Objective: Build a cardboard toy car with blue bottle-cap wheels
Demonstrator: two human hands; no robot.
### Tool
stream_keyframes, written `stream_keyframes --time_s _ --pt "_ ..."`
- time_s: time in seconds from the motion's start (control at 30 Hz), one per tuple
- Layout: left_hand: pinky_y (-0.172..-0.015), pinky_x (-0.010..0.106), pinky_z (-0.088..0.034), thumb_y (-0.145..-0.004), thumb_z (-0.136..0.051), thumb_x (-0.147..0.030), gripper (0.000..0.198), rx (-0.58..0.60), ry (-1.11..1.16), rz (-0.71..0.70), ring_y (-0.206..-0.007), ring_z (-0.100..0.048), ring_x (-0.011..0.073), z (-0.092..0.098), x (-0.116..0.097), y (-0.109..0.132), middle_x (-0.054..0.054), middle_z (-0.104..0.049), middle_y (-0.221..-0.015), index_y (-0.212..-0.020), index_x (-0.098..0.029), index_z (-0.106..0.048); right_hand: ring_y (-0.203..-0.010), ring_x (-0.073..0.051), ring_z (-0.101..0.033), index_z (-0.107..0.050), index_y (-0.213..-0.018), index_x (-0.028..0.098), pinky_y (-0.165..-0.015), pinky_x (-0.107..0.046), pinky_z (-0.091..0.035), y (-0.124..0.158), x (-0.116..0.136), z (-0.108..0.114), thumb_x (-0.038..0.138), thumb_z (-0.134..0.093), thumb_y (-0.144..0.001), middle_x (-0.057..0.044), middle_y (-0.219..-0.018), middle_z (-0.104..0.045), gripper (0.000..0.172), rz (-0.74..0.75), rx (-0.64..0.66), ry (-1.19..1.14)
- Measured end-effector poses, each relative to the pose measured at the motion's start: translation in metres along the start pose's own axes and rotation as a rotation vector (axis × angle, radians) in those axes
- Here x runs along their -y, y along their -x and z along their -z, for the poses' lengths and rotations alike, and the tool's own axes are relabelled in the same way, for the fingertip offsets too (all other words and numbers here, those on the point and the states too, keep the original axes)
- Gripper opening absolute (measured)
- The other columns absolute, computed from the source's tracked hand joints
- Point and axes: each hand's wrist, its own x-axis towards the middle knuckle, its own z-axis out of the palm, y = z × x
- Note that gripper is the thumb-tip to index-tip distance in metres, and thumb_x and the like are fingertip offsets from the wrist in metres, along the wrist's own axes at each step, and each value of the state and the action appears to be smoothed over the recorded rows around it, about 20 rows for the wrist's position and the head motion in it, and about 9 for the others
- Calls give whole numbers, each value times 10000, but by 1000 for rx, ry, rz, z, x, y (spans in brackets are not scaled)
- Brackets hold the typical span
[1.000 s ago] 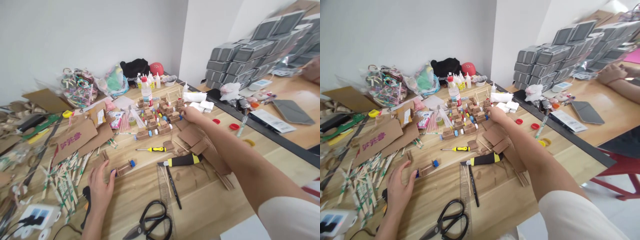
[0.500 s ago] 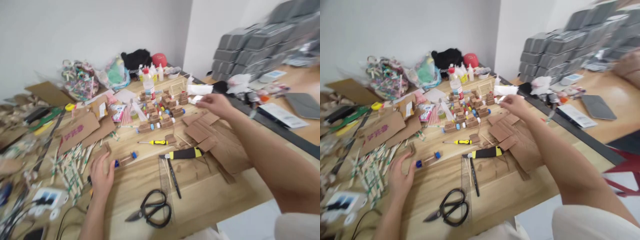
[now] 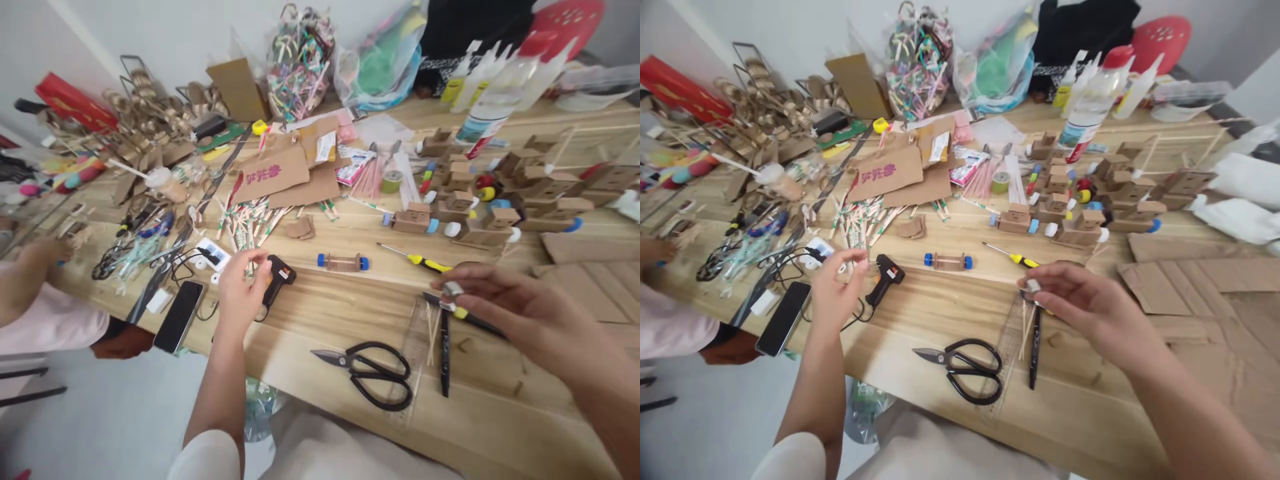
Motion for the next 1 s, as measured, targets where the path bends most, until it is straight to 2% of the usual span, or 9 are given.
stream_keyframes --time_s 0.1,0.23,0.37,0.53,0.63,0.7,0.8,0.9,1.0 --pt "-848 389 -584 -981 -541 -417 254 67 -59 71 -898 -718 244 0 13 33 76 -755 -940 -986 -223 -705 -879 -271 -751 -796 -857 334 -807 -426 -634 -6 -4 -31 732 -899 -590 -82 -942 -806 490 -106 167 -141" --pt "-949 468 -569 -965 -577 -394 281 106 -170 66 -1100 -689 317 -21 24 62 156 -741 -1159 -1142 -195 -666 -828 -212 -727 -797 -881 282 -817 -373 -619 -12 -10 -61 603 -952 -605 -66 -969 -800 451 -194 261 -412" --pt "-973 555 -544 -931 -622 -356 423 207 -317 81 -1147 -660 397 -37 28 64 241 -692 -1264 -1281 -119 -615 -809 -174 -721 -803 -911 288 -781 -316 -603 -15 -13 -79 484 -951 -642 -28 -952 -783 364 -240 320 -613" --pt "-980 549 -547 -932 -554 -240 318 251 -262 65 -1072 -678 368 -39 40 55 207 -708 -1176 -1221 -145 -647 -896 -197 -740 -786 -1008 258 -817 -337 -599 -14 -20 -84 423 -853 -760 -60 -1040 -786 305 -220 342 -616" --pt "-1000 519 -552 -940 -523 -254 297 210 -123 95 -1096 -675 340 -34 44 54 179 -711 -1155 -1192 -173 -658 -899 -193 -743 -776 -1032 261 -822 -333 -593 -12 -26 -84 424 -840 -769 -52 -1031 -786 315 -216 332 -623" --pt "-978 488 -567 -951 -535 -349 299 212 29 166 -1087 -679 317 -26 42 56 158 -720 -1147 -1171 -191 -663 -891 -192 -743 -771 -1037 265 -827 -336 -591 -10 -31 -84 420 -838 -770 -45 -1003 -786 316 -220 317 -628" --pt "-796 385 -591 -925 -589 -558 430 301 351 368 -885 -684 244 -9 29 56 115 -746 -1031 -1138 -198 -687 -871 -187 -740 -761 -1027 266 -831 -339 -585 -9 -34 -83 409 -856 -756 -34 -967 -785 321 -238 289 -643" --pt "-509 267 -433 -852 -645 -716 587 410 745 586 -650 -568 155 3 8 56 114 -736 -909 -1064 -174 -713 -831 -166 -728 -751 -1001 271 -820 -320 -575 -8 -34 -82 404 -902 -710 -11 -928 -779 354 -262 286 -687" --pt "-441 247 -324 -721 -755 -777 672 519 992 669 -581 -471 111 1 -11 59 149 -746 -985 -1023 -178 -717 -815 -167 -721 -739 -992 270 -821 -329 -574 -10 -33 -80 416 -908 -705 -9 -919 -776 363 -249 277 -685"
